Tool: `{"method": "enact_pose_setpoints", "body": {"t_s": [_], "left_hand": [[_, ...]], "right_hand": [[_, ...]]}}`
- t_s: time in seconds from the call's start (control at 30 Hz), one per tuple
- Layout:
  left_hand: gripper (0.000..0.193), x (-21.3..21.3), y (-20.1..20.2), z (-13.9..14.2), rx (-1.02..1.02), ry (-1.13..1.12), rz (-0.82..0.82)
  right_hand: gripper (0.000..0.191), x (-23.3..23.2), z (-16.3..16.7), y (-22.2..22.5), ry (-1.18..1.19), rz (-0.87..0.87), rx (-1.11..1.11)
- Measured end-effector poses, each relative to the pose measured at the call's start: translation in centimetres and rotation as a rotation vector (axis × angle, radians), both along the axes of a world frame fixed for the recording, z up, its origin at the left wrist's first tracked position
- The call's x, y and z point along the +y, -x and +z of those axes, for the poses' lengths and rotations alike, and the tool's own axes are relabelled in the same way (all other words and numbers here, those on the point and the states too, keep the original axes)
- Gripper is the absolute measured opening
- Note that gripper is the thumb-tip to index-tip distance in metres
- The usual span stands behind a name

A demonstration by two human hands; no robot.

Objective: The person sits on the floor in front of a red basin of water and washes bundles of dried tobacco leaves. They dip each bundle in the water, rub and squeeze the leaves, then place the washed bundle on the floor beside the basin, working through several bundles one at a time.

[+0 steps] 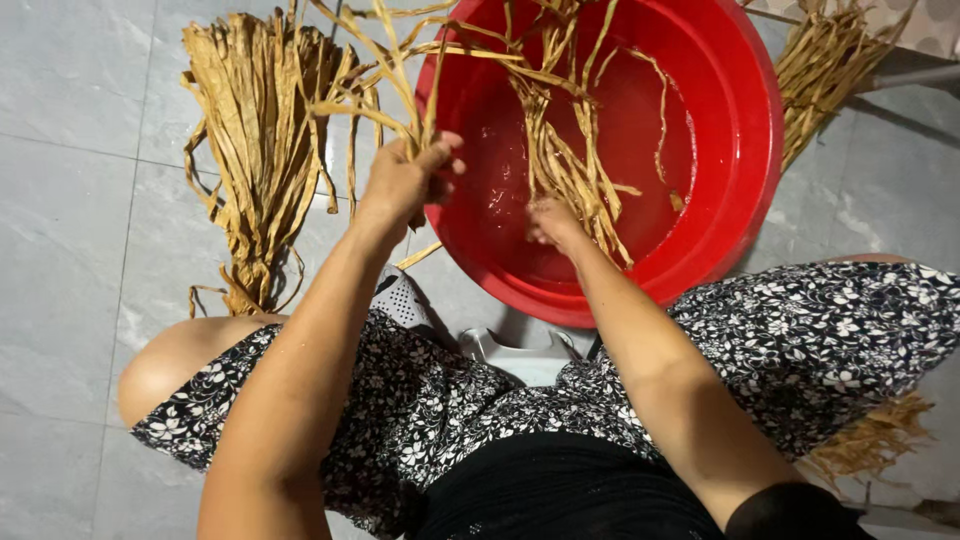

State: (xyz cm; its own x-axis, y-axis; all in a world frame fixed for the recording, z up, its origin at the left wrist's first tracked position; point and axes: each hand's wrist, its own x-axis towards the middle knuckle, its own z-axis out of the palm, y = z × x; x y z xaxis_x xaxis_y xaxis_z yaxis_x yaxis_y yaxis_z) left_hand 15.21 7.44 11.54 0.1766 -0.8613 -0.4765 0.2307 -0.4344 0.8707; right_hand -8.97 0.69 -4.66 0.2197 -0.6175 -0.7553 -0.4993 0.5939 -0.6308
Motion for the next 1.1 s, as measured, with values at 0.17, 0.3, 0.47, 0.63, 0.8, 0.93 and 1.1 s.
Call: {"method": "enact_pose_setpoints", "body": {"t_s": [0.17, 0.3, 0.47, 0.63, 0.8, 0.93, 1.1], "left_hand": [[0.027, 0.4, 1.8, -4.8, -0.654, 0.289, -0.099], [0.028, 0.8, 2.5, -5.5, -0.430, -0.117, -0.166], [0.022, 0.4, 2.7, -4.5, -0.352, 0.026, -0.055], [0.030, 1.0, 3.5, -3.7, -0.258, -0.166, -0.223], [0.031, 2.5, 5.8, -2.2, -0.508, -0.177, -0.481], [0.032, 3.3, 6.4, 1.2, -0.396, -0.168, -0.586], [0.032, 3.1, 1.8, 8.6, -0.292, -0.161, -0.444]], "right_hand": [[0.012, 1.0, 2.0, -2.1, -0.055, -0.201, -0.714], [0.015, 2.0, 4.2, -4.4, 0.331, 0.073, -0.626], [0.016, 1.9, 6.4, -4.8, 0.282, 0.205, -0.486], [0.033, 1.4, 6.8, -4.1, 0.028, -0.067, -0.568], [0.022, 0.4, 5.6, -3.5, -0.062, -0.205, -0.537], [0.016, -2.3, 4.8, -1.3, -0.103, -0.525, -0.310], [0.017, -7.6, 4.8, 5.0, -0.040, -0.748, -0.339]]}}
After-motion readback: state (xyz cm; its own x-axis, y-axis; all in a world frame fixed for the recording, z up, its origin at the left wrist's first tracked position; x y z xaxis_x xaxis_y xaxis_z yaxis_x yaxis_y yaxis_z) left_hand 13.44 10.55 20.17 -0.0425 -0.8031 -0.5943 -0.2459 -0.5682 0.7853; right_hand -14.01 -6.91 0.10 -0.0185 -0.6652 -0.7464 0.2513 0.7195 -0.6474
